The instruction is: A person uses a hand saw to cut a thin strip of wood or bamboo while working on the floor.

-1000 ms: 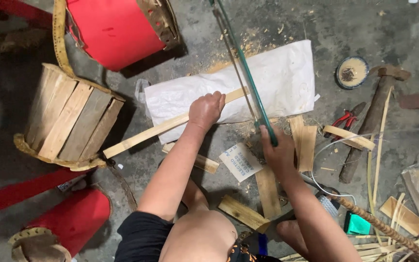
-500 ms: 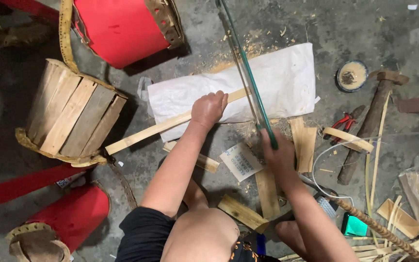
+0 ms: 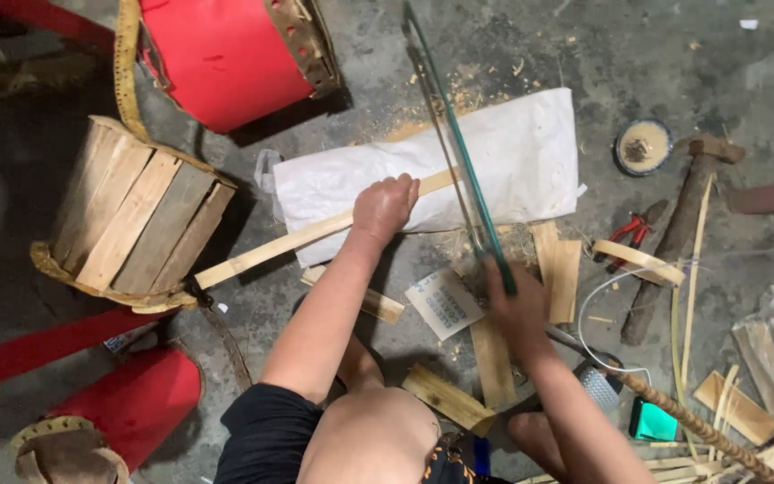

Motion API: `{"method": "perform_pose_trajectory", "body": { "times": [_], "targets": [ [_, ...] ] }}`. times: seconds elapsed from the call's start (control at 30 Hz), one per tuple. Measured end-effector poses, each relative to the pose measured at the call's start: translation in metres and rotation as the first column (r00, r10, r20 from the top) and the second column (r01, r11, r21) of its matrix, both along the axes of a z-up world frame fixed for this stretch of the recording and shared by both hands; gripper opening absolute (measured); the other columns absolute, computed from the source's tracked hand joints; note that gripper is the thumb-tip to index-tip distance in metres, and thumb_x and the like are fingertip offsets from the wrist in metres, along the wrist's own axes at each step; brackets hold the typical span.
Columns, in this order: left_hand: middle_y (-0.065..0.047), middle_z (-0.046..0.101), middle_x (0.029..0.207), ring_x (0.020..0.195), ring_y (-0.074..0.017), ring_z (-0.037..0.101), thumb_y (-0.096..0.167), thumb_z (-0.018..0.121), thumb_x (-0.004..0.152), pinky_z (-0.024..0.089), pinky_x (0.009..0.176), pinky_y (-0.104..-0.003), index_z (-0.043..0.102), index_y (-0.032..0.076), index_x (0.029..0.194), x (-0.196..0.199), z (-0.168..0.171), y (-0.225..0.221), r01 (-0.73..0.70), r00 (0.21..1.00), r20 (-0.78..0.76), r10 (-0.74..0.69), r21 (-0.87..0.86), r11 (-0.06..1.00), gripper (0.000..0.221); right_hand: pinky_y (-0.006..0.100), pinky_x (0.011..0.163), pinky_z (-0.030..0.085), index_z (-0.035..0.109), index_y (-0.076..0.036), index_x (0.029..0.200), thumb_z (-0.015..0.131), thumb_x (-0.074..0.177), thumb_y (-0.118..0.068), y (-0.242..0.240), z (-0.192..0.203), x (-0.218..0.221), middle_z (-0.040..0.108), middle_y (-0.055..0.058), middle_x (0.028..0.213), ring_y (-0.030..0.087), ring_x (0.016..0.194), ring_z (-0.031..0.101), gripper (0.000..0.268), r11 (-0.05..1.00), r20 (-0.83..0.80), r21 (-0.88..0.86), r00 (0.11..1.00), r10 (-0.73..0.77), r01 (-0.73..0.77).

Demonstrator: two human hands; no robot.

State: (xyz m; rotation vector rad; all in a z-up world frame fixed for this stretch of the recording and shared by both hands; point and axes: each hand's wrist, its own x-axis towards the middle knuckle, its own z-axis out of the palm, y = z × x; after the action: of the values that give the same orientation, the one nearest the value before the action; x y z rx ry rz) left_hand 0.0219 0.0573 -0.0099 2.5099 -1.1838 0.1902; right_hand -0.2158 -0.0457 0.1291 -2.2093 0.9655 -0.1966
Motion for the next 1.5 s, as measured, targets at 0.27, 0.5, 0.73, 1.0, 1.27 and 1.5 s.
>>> {"method": "perform_pose_trajectory", "body": {
  "times": [0.27, 0.5, 0.73, 1.0, 1.27, 1.5],
  "targets": [
    [-0.008, 0.059, 0.057, 0.051, -0.0318, 0.067, 0.040, 0.051, 0.104, 0.057, 0.048, -0.042, 0.057, 0.015, 0.079, 0.001, 0.001, 0.000, 0.016, 1.000, 0.006, -0.016, -0.005, 1.000, 0.036, 0.054, 0.068, 0.052, 0.073, -0.015, 0.098, 0.060, 0.103, -0.052, -0.011, -0.025, -0.001, 0.067, 0.020, 0.071, 0.046, 0.077, 0.070, 0.040, 0.992, -0.118, 0.095, 0.991, -0.068, 0.079],
    [-0.008, 0.057, 0.057, 0.050, -0.0306, 0.065, 0.039, 0.052, 0.104, 0.056, 0.047, -0.041, 0.057, 0.015, 0.079, 0.002, -0.003, 0.000, 0.005, 1.000, 0.011, -0.005, -0.022, 1.000, 0.035, 0.036, 0.053, 0.048, 0.072, -0.014, 0.084, 0.057, 0.110, -0.038, -0.008, -0.021, -0.028, 0.057, 0.009, 0.053, 0.020, 0.045, 0.055, 0.038, 0.961, 0.027, 0.262, 0.995, -0.092, 0.082],
    [-0.008, 0.057, 0.056, 0.049, -0.0309, 0.065, 0.040, 0.053, 0.104, 0.055, 0.047, -0.040, 0.056, 0.015, 0.078, 0.001, -0.001, -0.001, 0.031, 0.999, 0.042, -0.030, -0.022, 0.999, 0.036, 0.056, 0.059, 0.048, 0.070, 0.000, 0.085, 0.064, 0.107, -0.033, -0.008, -0.033, 0.018, 0.062, 0.027, 0.066, 0.050, 0.067, 0.066, 0.040, 0.997, 0.145, -0.062, 0.988, 0.050, -0.042],
    [-0.008, 0.058, 0.057, 0.051, -0.0322, 0.066, 0.041, 0.050, 0.105, 0.056, 0.049, -0.042, 0.056, 0.015, 0.079, 0.003, 0.000, 0.000, 0.022, 1.000, -0.013, -0.022, 0.006, 1.000, 0.037, 0.053, 0.065, 0.051, 0.069, -0.013, 0.091, 0.058, 0.100, -0.049, 0.004, 0.015, -0.051, 0.064, 0.019, 0.067, 0.044, 0.067, 0.069, 0.039, 0.973, -0.118, 0.218, 0.992, -0.048, 0.073],
    [-0.008, 0.057, 0.057, 0.051, -0.0324, 0.066, 0.043, 0.051, 0.104, 0.057, 0.049, -0.043, 0.056, 0.016, 0.079, 0.002, 0.000, 0.001, 0.021, 1.000, 0.023, -0.021, 0.002, 1.000, 0.037, 0.037, 0.059, 0.051, 0.072, -0.015, 0.094, 0.064, 0.108, -0.033, -0.007, -0.055, 0.026, 0.058, 0.006, 0.060, 0.029, 0.055, 0.063, 0.024, 0.991, 0.187, -0.133, 0.981, 0.045, -0.020],
    [-0.009, 0.058, 0.058, 0.052, -0.0336, 0.066, 0.043, 0.051, 0.104, 0.057, 0.049, -0.044, 0.057, 0.016, 0.080, 0.003, -0.005, -0.001, 0.002, 1.000, -0.012, -0.001, 0.015, 1.000, 0.037, 0.044, 0.056, 0.050, 0.075, -0.014, 0.107, 0.054, 0.110, -0.034, -0.012, -0.028, -0.031, 0.060, 0.010, 0.063, 0.026, 0.053, 0.060, 0.029, 0.946, 0.095, 0.320, 0.992, -0.082, 0.048]
  ]
}}
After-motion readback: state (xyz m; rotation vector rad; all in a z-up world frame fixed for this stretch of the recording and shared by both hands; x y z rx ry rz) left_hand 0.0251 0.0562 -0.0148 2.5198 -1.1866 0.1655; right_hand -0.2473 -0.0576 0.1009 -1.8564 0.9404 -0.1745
